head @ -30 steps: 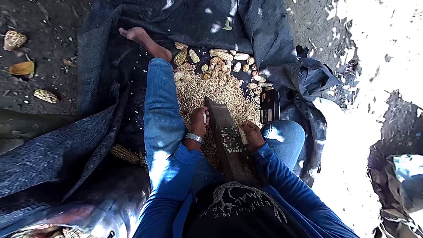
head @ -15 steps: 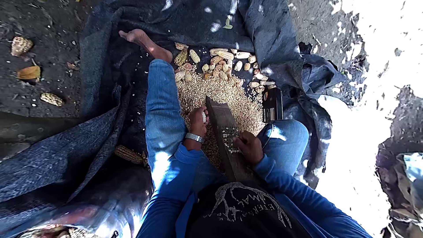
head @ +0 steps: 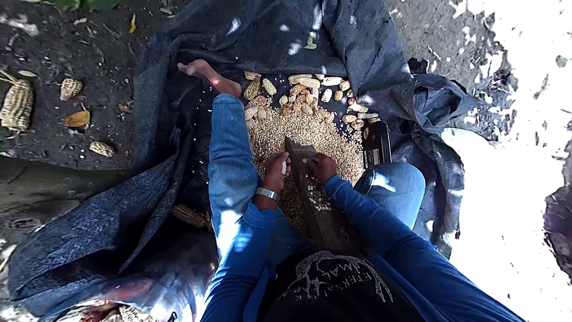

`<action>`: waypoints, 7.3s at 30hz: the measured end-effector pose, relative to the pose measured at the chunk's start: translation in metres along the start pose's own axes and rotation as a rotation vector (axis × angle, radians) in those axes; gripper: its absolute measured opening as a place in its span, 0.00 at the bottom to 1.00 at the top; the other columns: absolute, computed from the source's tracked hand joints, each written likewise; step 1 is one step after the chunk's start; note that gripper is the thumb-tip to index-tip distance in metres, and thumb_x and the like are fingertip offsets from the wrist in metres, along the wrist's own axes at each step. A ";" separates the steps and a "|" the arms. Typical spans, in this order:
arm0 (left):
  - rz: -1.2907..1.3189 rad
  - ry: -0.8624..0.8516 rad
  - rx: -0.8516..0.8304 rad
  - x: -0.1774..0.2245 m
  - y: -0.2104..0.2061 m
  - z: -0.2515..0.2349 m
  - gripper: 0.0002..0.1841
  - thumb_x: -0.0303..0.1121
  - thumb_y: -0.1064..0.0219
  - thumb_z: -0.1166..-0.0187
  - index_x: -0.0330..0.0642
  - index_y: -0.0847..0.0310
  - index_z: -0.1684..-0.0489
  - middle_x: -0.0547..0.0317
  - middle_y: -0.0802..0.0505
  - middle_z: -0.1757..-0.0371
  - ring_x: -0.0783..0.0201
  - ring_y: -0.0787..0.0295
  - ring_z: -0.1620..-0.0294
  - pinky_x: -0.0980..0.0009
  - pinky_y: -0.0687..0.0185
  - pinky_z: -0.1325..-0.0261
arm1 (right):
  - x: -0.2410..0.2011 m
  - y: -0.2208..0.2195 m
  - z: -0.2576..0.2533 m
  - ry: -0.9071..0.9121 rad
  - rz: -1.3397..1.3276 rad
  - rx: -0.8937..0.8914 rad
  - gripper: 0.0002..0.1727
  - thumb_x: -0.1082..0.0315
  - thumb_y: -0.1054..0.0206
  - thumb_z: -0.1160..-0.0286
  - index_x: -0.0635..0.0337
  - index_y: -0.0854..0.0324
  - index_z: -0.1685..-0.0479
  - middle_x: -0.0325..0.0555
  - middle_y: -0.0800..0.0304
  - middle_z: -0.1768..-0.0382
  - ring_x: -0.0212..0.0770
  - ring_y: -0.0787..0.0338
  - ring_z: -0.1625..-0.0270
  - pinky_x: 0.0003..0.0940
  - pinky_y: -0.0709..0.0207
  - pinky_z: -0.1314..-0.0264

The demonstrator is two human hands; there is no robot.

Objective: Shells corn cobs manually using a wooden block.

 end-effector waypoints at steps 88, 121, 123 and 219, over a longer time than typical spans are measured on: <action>-0.173 -0.044 0.138 0.045 -0.029 -0.039 0.07 0.33 0.31 0.20 0.41 0.20 0.54 0.56 0.15 0.68 0.65 0.21 0.79 0.72 0.23 0.78 | -0.007 0.018 0.024 -0.087 -0.677 -0.034 0.16 0.71 0.44 0.14 0.67 0.20 0.36 0.54 0.12 0.48 0.37 0.15 0.70 0.37 0.16 0.62; -0.847 -0.466 -0.414 0.011 -0.076 -0.005 0.35 0.33 0.21 0.29 0.38 0.28 0.20 0.41 0.11 0.34 0.52 0.11 0.37 0.51 0.15 0.32 | 0.003 0.035 0.002 -0.041 -0.782 0.116 0.31 0.56 0.53 0.06 0.62 0.46 0.11 0.66 0.24 0.25 0.56 0.16 0.29 0.55 0.20 0.30; -0.867 -0.493 -0.451 0.010 -0.069 0.020 0.37 0.34 0.18 0.32 0.40 0.28 0.19 0.42 0.12 0.34 0.53 0.12 0.38 0.52 0.15 0.33 | 0.004 0.027 0.006 -0.049 -0.792 0.087 0.26 0.54 0.57 0.04 0.61 0.30 0.21 0.61 0.14 0.40 0.51 0.11 0.42 0.53 0.18 0.37; 0.404 -0.057 0.180 0.026 -0.003 -0.016 0.11 0.18 0.45 0.24 0.44 0.25 0.53 0.59 0.15 0.64 0.68 0.21 0.78 0.74 0.23 0.79 | -0.015 0.038 0.116 0.335 0.249 0.185 0.18 0.55 0.30 0.22 0.65 0.12 0.64 0.56 0.11 0.63 0.53 0.07 0.62 0.50 0.13 0.66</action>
Point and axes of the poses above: each hand's wrist, its own z-axis away from the middle knuckle, its own y-axis out of the back of the hand, x = y × z, the point moved 4 cm from there along -z, towards the middle knuckle
